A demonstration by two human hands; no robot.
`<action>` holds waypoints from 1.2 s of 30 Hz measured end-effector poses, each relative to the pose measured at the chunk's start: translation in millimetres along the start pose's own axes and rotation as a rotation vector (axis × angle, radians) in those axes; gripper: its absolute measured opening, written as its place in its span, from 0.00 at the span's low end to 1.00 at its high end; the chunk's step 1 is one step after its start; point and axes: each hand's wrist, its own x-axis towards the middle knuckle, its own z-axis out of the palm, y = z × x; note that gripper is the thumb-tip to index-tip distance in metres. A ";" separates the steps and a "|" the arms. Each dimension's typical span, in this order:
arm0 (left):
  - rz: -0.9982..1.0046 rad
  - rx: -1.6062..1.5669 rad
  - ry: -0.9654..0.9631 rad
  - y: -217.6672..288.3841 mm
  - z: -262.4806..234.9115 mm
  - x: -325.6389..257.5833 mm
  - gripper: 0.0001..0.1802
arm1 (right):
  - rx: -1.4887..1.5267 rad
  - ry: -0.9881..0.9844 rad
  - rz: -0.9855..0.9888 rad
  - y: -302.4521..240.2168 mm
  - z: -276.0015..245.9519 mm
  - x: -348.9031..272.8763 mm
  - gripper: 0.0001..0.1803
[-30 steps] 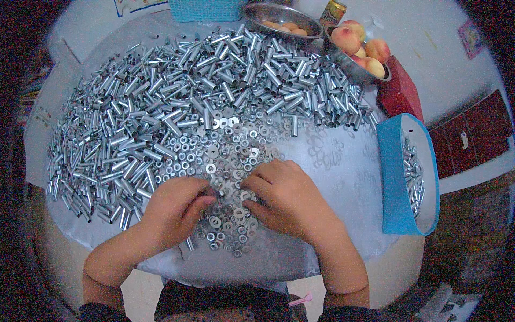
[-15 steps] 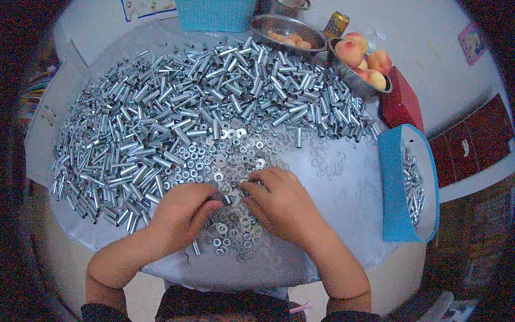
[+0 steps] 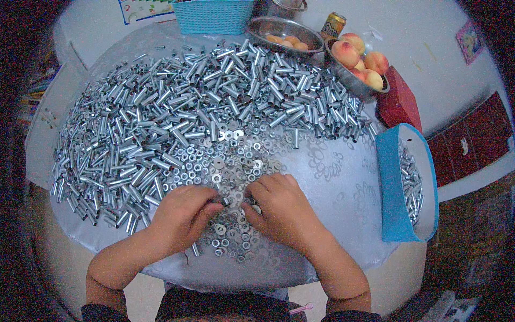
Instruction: The person sits at a table covered with a large pile of metal bolts and washers. They repeatedly pick up a bolt and a washer, slide the washer onto the bolt, and place the assembled unit into a blue container on the right side of the table.
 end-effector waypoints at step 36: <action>0.083 0.073 -0.069 -4.9 3.7 -1.8 0.08 | 0.229 0.241 -0.123 -12.4 -11.1 -0.3 0.16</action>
